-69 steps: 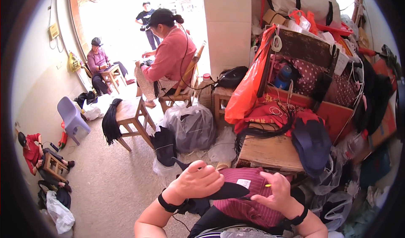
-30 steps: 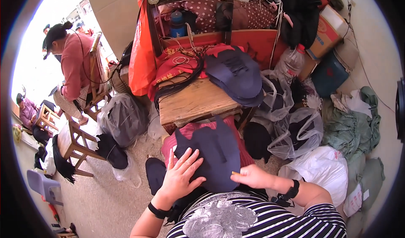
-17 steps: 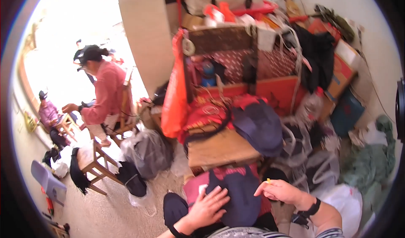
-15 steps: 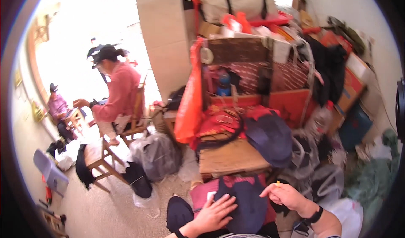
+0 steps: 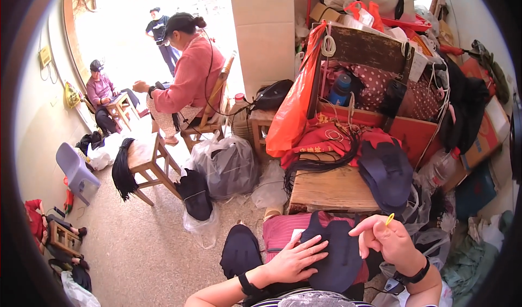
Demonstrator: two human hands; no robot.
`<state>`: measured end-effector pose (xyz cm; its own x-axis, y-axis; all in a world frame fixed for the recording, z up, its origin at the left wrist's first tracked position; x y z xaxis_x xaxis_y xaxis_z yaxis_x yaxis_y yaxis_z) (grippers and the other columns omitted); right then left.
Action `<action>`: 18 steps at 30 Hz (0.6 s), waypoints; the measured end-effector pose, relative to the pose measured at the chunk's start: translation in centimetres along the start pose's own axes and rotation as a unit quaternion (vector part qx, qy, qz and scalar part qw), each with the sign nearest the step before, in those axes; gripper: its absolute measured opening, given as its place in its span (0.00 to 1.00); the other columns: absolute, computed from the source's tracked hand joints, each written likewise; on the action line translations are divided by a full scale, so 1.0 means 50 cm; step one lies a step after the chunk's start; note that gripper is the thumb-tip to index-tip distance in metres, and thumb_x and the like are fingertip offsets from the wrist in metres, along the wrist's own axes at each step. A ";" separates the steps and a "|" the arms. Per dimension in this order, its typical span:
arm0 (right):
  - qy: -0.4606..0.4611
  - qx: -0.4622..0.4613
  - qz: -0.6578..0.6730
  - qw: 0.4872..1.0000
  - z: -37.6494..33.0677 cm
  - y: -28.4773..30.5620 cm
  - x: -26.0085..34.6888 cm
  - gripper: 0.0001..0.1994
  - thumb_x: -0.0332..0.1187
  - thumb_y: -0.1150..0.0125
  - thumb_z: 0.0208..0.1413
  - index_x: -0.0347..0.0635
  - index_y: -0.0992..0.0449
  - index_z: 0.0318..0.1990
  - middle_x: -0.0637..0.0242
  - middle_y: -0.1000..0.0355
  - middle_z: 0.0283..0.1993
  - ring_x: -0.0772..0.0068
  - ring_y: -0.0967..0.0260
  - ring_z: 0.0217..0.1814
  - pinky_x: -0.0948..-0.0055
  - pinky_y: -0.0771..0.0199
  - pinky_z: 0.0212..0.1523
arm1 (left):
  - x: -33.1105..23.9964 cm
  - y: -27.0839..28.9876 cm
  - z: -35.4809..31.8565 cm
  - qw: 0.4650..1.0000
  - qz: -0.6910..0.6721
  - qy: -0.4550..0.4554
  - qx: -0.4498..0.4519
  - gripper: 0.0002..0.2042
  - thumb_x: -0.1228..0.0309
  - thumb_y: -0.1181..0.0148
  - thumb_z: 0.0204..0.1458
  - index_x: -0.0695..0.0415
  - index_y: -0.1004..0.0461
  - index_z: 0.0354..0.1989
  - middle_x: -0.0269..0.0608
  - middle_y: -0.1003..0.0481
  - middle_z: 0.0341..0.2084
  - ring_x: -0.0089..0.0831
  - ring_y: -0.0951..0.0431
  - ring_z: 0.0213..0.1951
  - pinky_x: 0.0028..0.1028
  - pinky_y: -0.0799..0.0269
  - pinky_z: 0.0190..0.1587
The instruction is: The recorder uses a needle to hand-stitch components onto a shoe upper.
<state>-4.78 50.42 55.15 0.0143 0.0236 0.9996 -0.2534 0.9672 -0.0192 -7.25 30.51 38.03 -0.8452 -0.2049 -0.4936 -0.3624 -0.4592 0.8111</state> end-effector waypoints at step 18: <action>0.407 0.146 0.036 0.901 -0.106 -0.157 0.255 0.25 0.49 0.53 0.73 0.32 0.21 0.45 0.55 0.22 0.35 0.67 0.29 0.26 0.67 0.26 0.30 | -0.105 0.413 -0.069 0.763 -0.560 0.025 -0.323 0.57 0.26 0.53 0.54 0.70 0.50 0.74 0.68 0.35 0.65 0.55 0.32 0.66 0.52 0.37 0.68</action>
<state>2.51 44.47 67.95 0.6621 0.3770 0.6477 -0.5242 0.8506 0.0407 -8.94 19.12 56.27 -0.1254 0.6032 -0.7877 -0.5634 -0.6968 -0.4439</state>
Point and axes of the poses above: each hand's wrist, its own z-axis towards the middle knuckle, its own y-axis out of the back of the hand, x = y × z, the point moved 5 cm from there along z, towards the middle knuckle
